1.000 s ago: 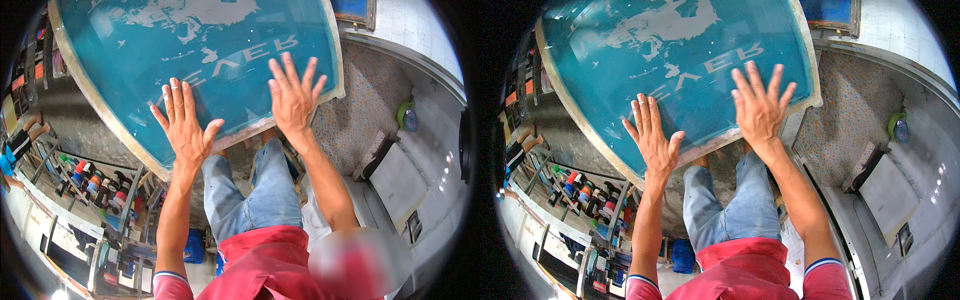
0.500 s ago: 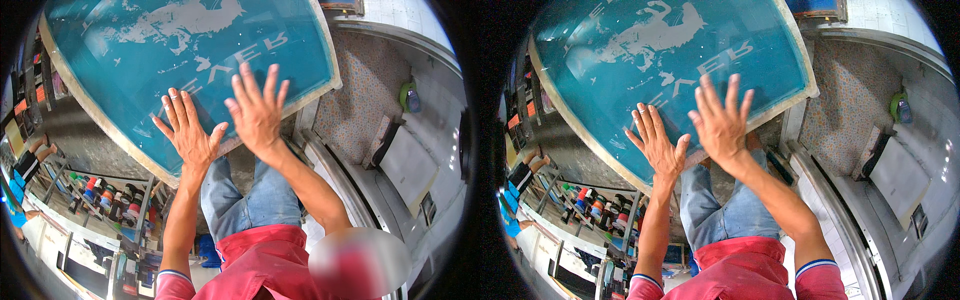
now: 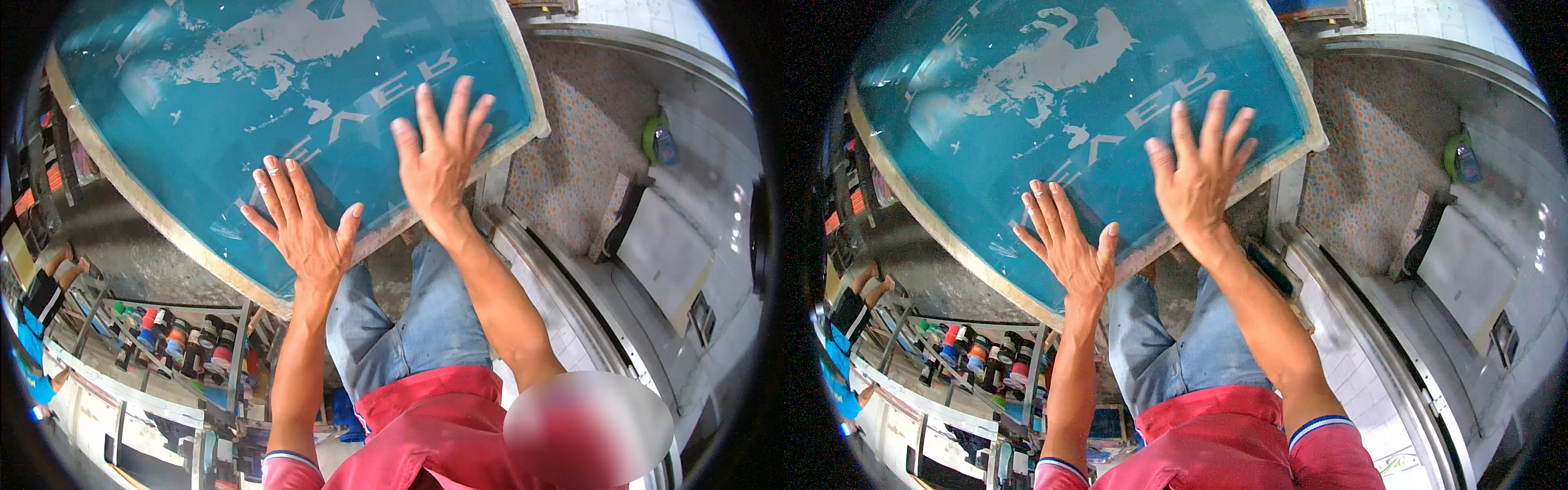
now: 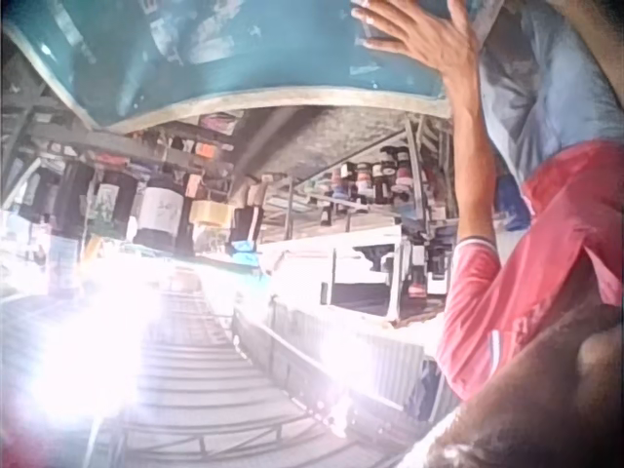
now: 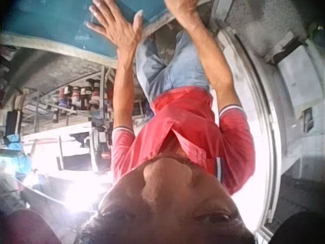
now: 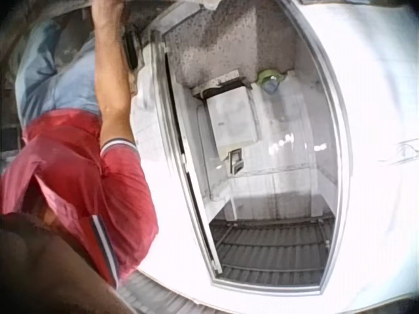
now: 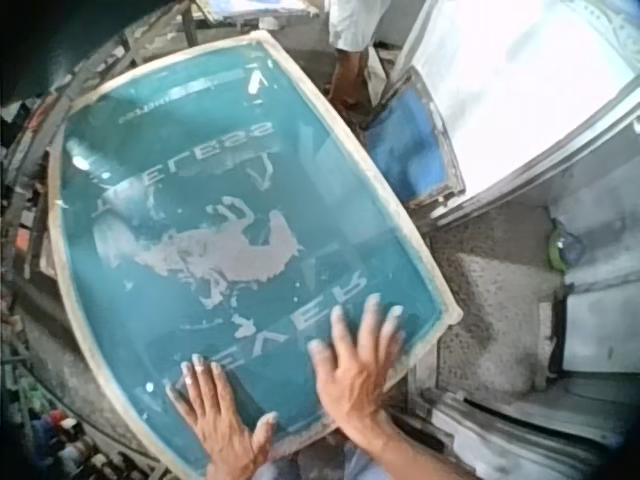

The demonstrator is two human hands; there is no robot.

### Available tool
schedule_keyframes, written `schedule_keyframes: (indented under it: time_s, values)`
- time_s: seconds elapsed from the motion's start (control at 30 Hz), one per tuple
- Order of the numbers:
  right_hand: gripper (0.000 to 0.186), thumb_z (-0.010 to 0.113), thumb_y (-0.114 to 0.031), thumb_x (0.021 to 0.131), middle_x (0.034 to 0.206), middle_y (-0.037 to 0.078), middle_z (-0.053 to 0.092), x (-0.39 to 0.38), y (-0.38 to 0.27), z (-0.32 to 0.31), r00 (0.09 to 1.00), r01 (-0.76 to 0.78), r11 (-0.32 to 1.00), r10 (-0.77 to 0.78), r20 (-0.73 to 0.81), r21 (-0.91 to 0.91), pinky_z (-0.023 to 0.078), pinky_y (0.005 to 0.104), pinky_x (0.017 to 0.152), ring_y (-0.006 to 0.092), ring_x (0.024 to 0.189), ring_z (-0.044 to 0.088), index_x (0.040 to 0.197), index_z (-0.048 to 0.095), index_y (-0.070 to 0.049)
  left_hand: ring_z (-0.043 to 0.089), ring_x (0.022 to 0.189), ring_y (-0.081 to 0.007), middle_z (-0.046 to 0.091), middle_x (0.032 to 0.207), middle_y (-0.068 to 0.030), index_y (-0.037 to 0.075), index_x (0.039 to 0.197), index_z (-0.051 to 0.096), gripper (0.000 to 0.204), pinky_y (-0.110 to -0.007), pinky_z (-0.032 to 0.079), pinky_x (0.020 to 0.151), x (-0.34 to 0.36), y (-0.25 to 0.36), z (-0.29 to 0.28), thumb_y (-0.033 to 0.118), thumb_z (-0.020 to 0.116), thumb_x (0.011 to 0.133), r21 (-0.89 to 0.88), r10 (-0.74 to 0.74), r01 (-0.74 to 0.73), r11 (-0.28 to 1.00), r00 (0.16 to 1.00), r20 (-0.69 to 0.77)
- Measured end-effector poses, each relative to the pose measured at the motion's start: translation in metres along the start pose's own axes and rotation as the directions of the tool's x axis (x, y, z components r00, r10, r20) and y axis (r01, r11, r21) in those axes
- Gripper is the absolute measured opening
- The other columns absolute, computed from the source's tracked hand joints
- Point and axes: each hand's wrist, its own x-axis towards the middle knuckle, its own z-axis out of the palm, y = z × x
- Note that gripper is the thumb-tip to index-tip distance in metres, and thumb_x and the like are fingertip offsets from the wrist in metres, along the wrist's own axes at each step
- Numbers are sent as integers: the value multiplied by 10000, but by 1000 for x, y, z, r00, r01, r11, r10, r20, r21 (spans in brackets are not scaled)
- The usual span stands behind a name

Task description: The person prepares a screen printing frame by applying tape to the edges and pouring black ink onto the mesh. They then use a squeegee to pull the ink across the screen, printing a design onto a red t-shirt placed on the table. Finally, they lift the screen to reveal the printed graphic.

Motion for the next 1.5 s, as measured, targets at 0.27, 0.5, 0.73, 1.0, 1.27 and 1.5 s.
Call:
schedule_keyframes:
  time_s: [0.27, 0.5, 0.73, 1.0, 1.27, 1.5]
  values:
    - [438, 577, -448, 948, 1599, 175, 253, 4, 8, -14, 994, 107, 994, -106, 23, -30, 122, 765, 1070, 547, 1453, 58, 1291, 652, -186, 94, 1520, -340, 194, 1626, -165, 9, 1533, 278, 979, -576, -73, 1177, -1, 0, 1, 730, 423, 886, 8, -17, 17, 1000, 1000, -7]
    - [611, 548, -514, 937, 1571, 175, 313, -21, -29, -8, 964, 173, 984, -176, 199, 32, 118, 758, 1078, 544, 1449, 100, 1394, 539, -108, 73, 1523, -339, 152, 1637, -166, 18, 1548, 236, 960, -560, -77, 1180, 0, 0, 1, 712, 402, 907, 27, 1, -1, 1000, 1000, -4]
    - [500, 606, -518, 898, 1581, 94, 320, -25, -31, -3, 955, 215, 965, -239, 173, 148, 74, 789, 1061, 517, 1450, 132, 1363, 574, -340, 76, 1522, -347, 159, 1631, -184, 3, 1546, 230, 967, -568, -90, 1173, 1, 0, 0, 717, 375, 911, 23, -3, 2, 1000, 1000, 15]
    - [449, 558, -513, 942, 1577, 138, 320, 4, -32, 1, 991, 123, 992, -123, 53, -3, 116, 755, 1083, 540, 1438, 149, 1350, 597, -329, 72, 1523, -343, 159, 1631, -182, 7, 1545, 236, 947, -568, -89, 1174, 1, 1, -2, 696, 398, 917, 5, -4, 4, 1000, 1000, 11]
    - [452, 557, -499, 946, 1589, 125, 303, 4, -24, 2, 991, 135, 991, -135, 24, 23, 83, 757, 1087, 525, 1452, 123, 1360, 585, -320, 91, 1523, -324, 185, 1628, -168, 7, 1532, 276, 960, -587, -84, 1171, 2, 1, -2, 702, 450, 893, -23, -25, 25, 999, 999, 29]
    - [603, 527, -424, 975, 1568, 124, 350, -5, -37, -3, 970, 213, 976, -217, 107, 41, 116, 693, 1121, 460, 1468, 185, 1469, 443, -89, 81, 1521, -351, 179, 1624, -196, 0, 1534, 271, 975, -584, -80, 1172, 4, 4, -9, 709, 434, 886, -78, -18, 22, 997, 999, 51]
